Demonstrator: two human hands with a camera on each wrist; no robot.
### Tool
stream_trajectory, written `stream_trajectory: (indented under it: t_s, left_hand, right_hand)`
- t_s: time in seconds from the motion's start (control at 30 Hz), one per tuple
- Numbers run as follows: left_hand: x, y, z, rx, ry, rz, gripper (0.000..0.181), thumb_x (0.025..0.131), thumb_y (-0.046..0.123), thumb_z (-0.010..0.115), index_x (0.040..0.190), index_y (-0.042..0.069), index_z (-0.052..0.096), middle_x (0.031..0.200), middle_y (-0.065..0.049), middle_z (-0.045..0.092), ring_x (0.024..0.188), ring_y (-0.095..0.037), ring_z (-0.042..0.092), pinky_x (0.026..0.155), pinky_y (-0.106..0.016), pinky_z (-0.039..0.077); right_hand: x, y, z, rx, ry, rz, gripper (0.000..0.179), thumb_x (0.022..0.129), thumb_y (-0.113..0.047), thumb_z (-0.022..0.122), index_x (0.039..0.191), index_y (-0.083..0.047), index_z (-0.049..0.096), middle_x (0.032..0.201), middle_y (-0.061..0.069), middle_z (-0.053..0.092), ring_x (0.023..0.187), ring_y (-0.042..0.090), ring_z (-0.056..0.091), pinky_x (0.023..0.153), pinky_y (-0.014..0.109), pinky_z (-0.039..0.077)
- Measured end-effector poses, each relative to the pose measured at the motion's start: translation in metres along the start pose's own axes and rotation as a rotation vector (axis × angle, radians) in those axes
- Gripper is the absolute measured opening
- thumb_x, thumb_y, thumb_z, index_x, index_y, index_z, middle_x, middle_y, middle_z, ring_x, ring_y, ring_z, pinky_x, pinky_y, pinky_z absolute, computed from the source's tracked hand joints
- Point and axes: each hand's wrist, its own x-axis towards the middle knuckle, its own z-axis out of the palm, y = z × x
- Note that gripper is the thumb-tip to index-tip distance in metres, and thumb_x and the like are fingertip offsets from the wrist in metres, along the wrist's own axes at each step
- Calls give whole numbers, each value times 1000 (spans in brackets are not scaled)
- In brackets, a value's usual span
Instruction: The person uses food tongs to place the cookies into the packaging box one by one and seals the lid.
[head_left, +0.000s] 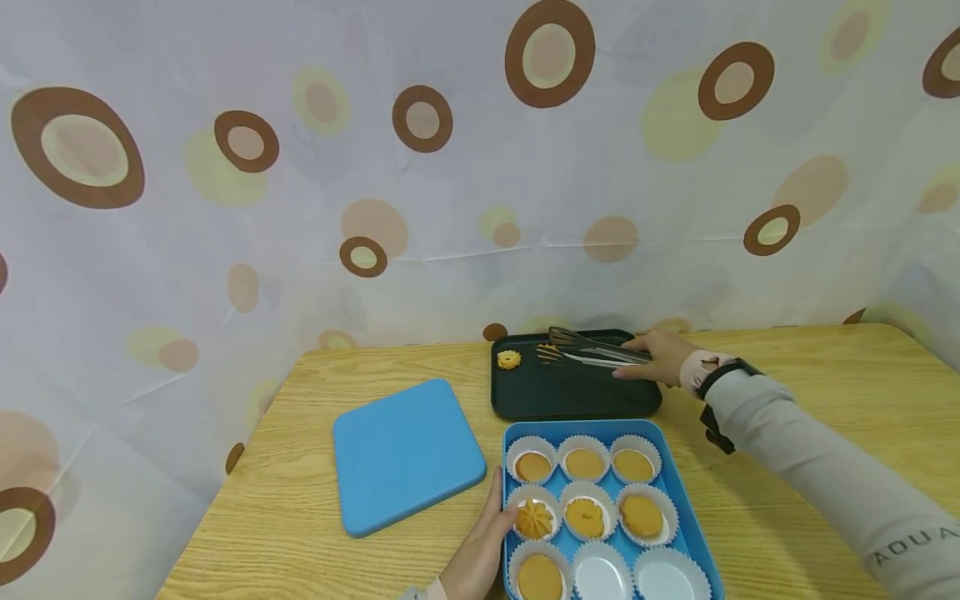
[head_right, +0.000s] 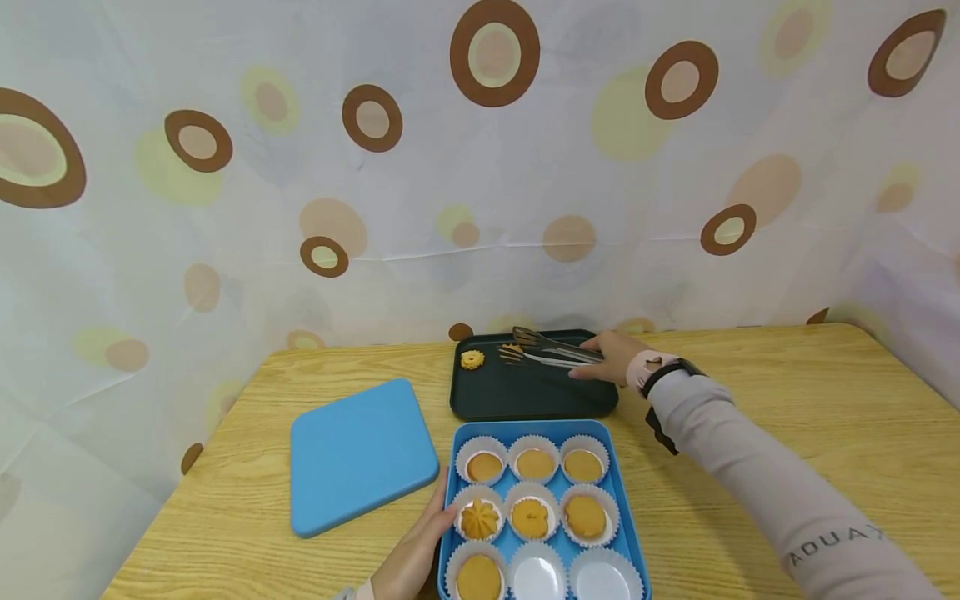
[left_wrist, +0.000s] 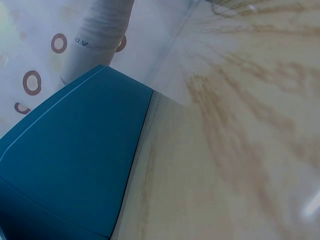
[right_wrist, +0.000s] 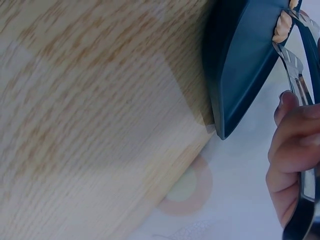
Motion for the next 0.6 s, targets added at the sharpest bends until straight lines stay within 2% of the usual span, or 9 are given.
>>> stream_trajectory:
  t_s: [0.23, 0.3, 0.4, 0.47, 0.53, 0.6]
  left_hand:
    - [1, 0, 0, 17, 5, 3, 65, 106, 27, 27, 154, 5, -12, 160, -23, -10, 145, -45, -10, 113, -64, -3]
    - [1, 0, 0, 24, 11, -2, 65, 106, 28, 27, 154, 6, -11, 160, -23, -10, 145, -45, -10, 113, -64, -4]
    - [0, 0, -1, 24, 12, -7, 66, 106, 29, 27, 154, 6, -11, 160, -23, -10, 145, -45, -10, 112, -64, -4]
    - [0, 0, -1, 21, 9, -5, 66, 106, 29, 27, 154, 6, -11, 160, -23, -10, 145, -45, -10, 112, -64, -4]
    - [0, 0, -1, 14, 4, -2, 66, 106, 29, 27, 154, 6, -12, 160, -23, -10, 145, -45, -11, 112, -64, -4]
    - [-1, 0, -1, 12, -1, 4, 66, 106, 29, 27, 154, 6, -12, 160, -22, -10, 145, -45, -11, 112, -64, -4]
  right_hand:
    - [0, -3, 0, -18, -5, 12, 69, 91, -34, 67, 134, 15, 46, 65, 7, 61, 44, 13, 48, 46, 28, 42]
    - [1, -3, 1, -39, 4, 8, 68, 91, -35, 67, 133, 15, 48, 78, 15, 67, 49, 15, 53, 51, 30, 46]
    - [1, -4, 2, -86, 29, -10, 65, 91, -36, 66, 130, 14, 51, 104, 28, 68, 67, 22, 63, 68, 40, 54]
    - [1, -5, 2, -116, 44, -22, 64, 92, -37, 66, 129, 14, 53, 119, 32, 62, 83, 29, 66, 82, 48, 54]
    - [0, -6, 3, -134, 53, -31, 63, 92, -37, 65, 128, 13, 54, 122, 32, 60, 96, 36, 66, 90, 54, 50]
    - [0, -7, 3, -142, 57, -37, 62, 92, -37, 65, 128, 13, 55, 123, 33, 59, 106, 42, 63, 93, 57, 48]
